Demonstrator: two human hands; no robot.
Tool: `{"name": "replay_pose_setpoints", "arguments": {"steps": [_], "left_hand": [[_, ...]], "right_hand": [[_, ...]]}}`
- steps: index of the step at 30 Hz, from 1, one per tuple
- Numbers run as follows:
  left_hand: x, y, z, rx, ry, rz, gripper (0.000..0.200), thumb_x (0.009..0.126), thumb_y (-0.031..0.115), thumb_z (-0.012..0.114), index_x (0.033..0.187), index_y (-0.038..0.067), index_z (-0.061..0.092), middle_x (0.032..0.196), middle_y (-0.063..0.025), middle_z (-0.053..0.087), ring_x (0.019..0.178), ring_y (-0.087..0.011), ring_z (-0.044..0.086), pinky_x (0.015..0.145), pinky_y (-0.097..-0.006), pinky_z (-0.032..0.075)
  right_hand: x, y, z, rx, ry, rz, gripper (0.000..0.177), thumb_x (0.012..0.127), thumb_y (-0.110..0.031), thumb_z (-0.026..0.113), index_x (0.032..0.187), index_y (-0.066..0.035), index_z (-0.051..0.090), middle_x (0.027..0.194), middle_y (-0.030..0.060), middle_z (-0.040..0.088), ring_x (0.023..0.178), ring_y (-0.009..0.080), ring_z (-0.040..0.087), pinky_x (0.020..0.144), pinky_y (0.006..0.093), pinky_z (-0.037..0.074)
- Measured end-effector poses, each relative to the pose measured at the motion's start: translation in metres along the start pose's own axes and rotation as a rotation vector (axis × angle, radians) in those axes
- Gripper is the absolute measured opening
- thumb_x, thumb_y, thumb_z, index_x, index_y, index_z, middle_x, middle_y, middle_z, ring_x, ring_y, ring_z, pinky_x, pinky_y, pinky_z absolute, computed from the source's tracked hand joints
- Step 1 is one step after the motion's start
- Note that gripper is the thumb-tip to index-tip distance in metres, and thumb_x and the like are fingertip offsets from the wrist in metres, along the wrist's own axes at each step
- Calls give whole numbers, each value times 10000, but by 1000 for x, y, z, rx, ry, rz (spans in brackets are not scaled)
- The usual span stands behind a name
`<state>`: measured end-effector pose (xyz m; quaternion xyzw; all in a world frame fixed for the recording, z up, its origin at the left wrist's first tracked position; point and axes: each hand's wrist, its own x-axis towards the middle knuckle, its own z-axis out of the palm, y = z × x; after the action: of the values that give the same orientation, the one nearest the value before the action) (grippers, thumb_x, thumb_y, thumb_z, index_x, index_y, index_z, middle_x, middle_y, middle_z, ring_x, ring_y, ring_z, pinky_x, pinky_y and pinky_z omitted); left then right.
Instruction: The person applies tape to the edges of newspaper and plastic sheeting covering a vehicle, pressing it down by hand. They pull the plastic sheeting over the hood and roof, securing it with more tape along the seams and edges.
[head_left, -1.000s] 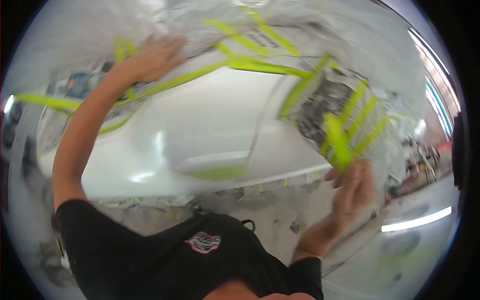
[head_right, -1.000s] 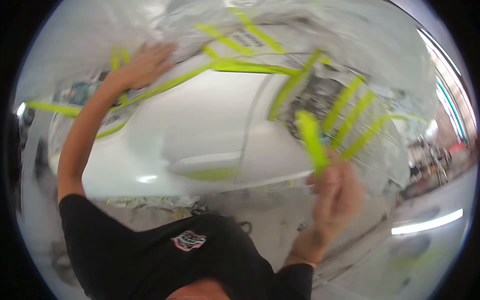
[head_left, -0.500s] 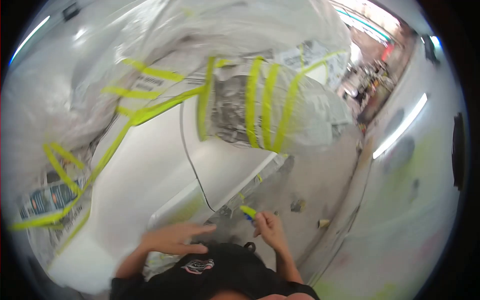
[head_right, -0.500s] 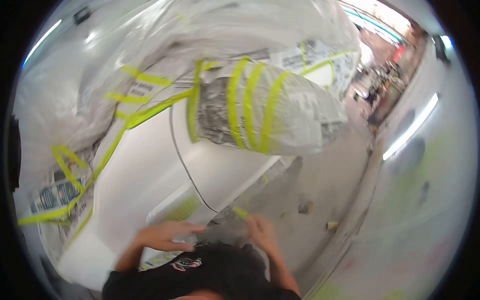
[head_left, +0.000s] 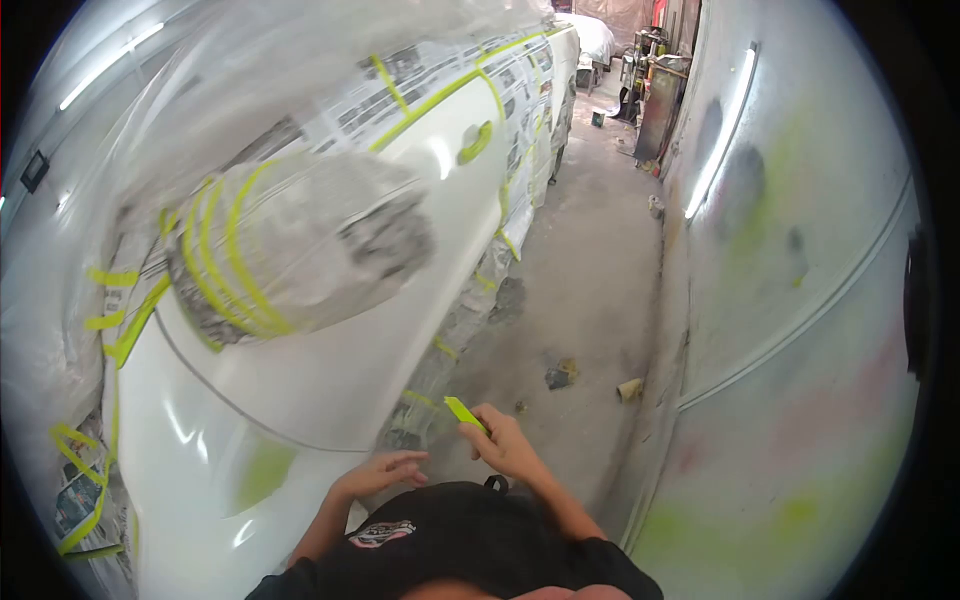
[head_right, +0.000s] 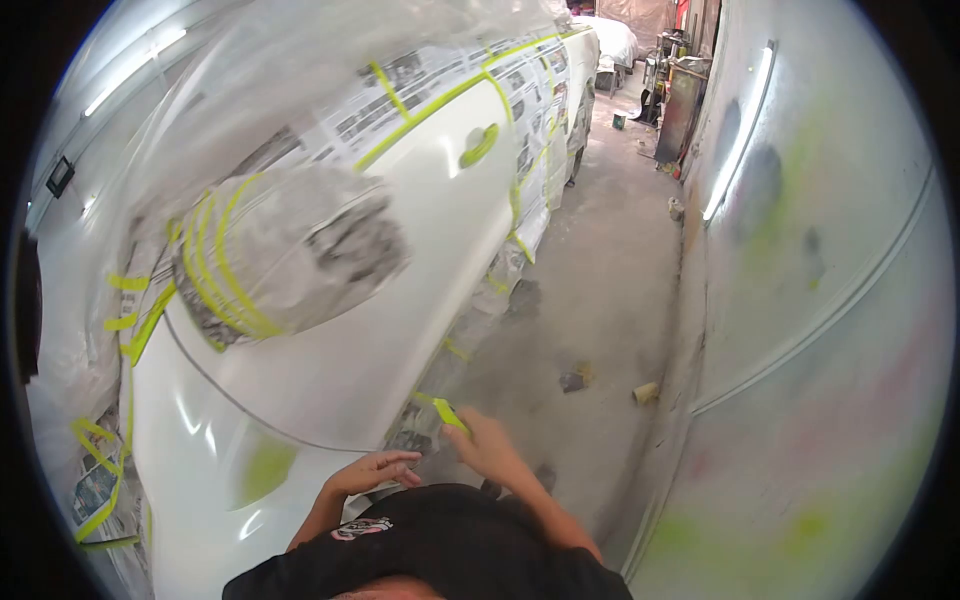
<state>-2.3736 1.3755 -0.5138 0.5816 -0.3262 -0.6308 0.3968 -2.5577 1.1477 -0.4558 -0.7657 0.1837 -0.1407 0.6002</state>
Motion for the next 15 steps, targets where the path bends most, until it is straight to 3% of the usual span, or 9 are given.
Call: {"name": "replay_pose_setpoints", "arguments": {"steps": [3,6,10,15], "left_hand": [[97,-35,14,-105,337,-66,607,1031,439,534,1454,10,463,1204,-153,684,1109,-238,664,940,-361,506],[181,-108,25,452,488,-197,612,1015,527,501,1364,29,572,1089,-139,722,1073,-250,673,931,-374,500],[227,-183,32,823,240,-326,610,1003,531,510,1334,25,589,1099,-165,714,1062,-289,671,926,-397,499],[259,-178,26,922,24,-265,608,988,536,521,1297,21,611,1112,-198,705,1049,-337,669,920,-425,498]], "right_hand": [[-6,57,-82,-170,228,-29,226,981,-207,636,1004,13,592,697,61,602,555,99,600,518,272,472],[-21,85,-167,-279,432,-34,225,973,-201,642,994,19,597,699,60,601,538,102,594,510,289,486],[-37,74,-257,-155,521,96,215,981,-184,624,1001,28,599,690,45,588,536,100,587,517,281,494],[-13,80,-310,-99,590,196,191,1002,-161,586,1032,27,594,675,25,565,547,97,567,531,271,504]]}}
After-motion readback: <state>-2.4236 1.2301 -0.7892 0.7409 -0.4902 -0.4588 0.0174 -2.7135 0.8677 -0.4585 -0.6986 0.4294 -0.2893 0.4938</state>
